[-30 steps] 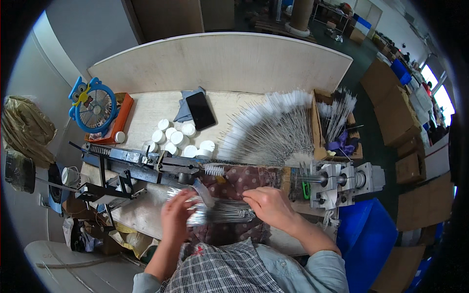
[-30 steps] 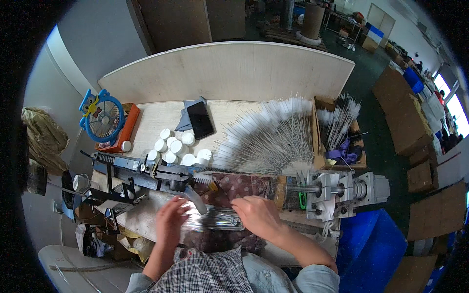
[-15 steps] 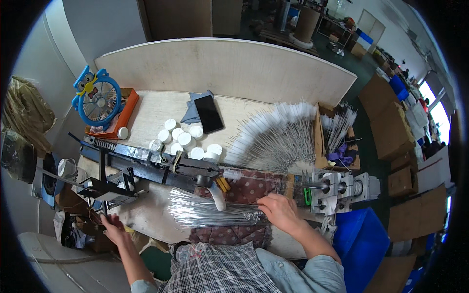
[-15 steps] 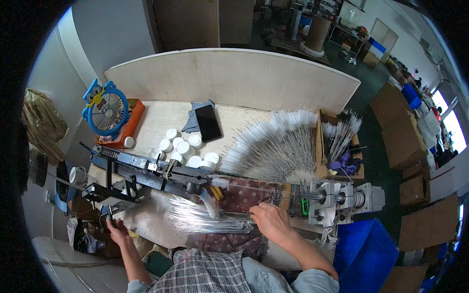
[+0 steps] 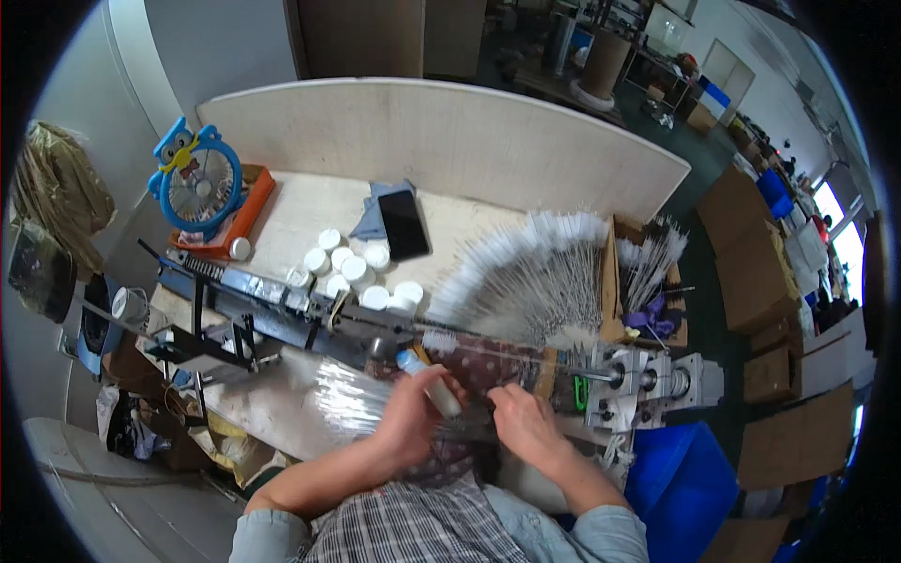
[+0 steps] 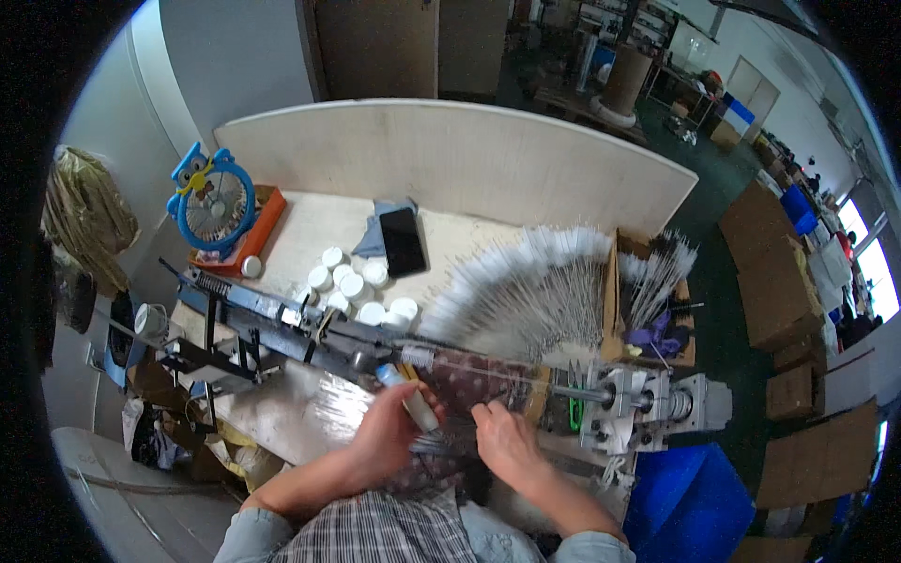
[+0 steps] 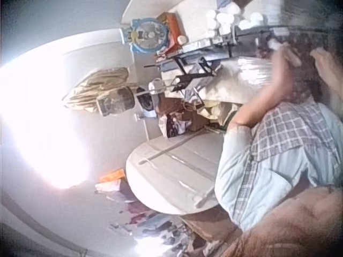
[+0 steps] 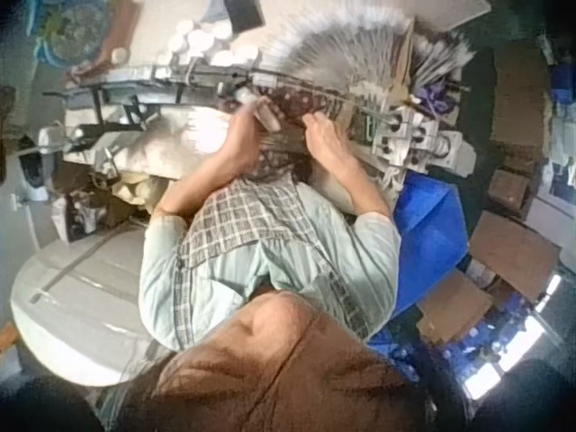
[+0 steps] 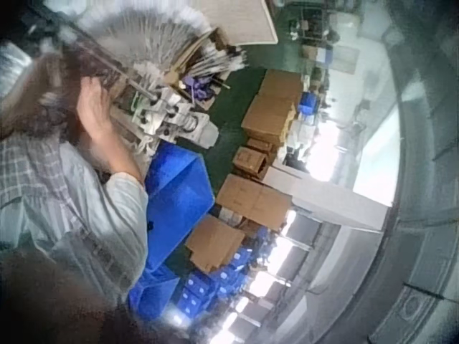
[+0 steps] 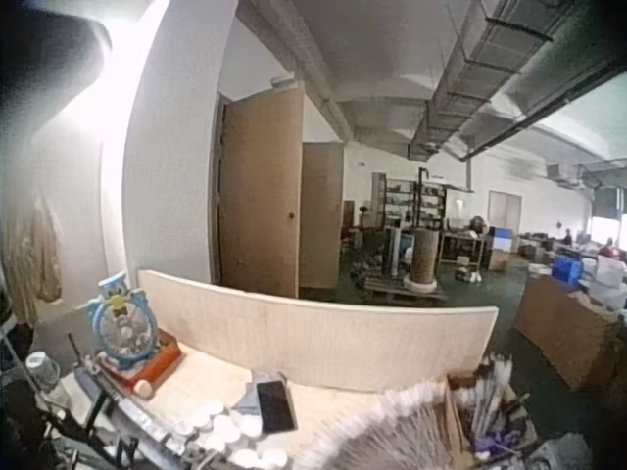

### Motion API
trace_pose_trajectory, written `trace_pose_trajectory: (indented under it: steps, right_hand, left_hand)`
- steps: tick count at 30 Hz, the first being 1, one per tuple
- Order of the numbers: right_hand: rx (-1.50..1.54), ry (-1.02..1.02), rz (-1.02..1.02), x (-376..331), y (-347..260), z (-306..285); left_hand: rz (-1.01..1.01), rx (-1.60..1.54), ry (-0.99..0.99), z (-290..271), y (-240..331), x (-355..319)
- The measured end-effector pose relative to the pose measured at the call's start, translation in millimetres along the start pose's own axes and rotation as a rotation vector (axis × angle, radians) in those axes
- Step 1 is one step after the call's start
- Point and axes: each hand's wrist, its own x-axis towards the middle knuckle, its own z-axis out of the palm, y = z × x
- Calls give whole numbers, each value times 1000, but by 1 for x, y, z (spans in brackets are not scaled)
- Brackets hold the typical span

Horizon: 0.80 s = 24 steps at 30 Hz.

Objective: The person assembles wire brushes by positioning wire stems and bristle components into a table-mounted fixture, attaching small plastic caps, and securing them.

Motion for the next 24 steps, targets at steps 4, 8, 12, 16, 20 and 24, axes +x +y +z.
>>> trace_pose_trajectory:
  steps: [4, 8, 12, 16, 20, 24]
  right_hand:
    - [-67, 55, -74, -5, -8, -21]
    - [-306, 172, -60, -2, -10, -73]
    - [-352, 413, 12, 8, 24, -110]
    - [-118, 516, 3, 18, 40, -111]
    - [178, 406, 65, 32, 32, -98]
    - [153, 504, 79, 27, 46, -83]
  left_hand:
    - [-275, -735, -282, -3, 79, -30]
    - [-19, -205, -154, -55, 43, -27]
    - [-212, 237, -488, -42, 33, -21]
    - [574, 932, -739, 11, 9, 18]
    - [1209, 1362, -465, 56, -23, 66]
    - [1254, 1775, -568, 67, -32, 91]
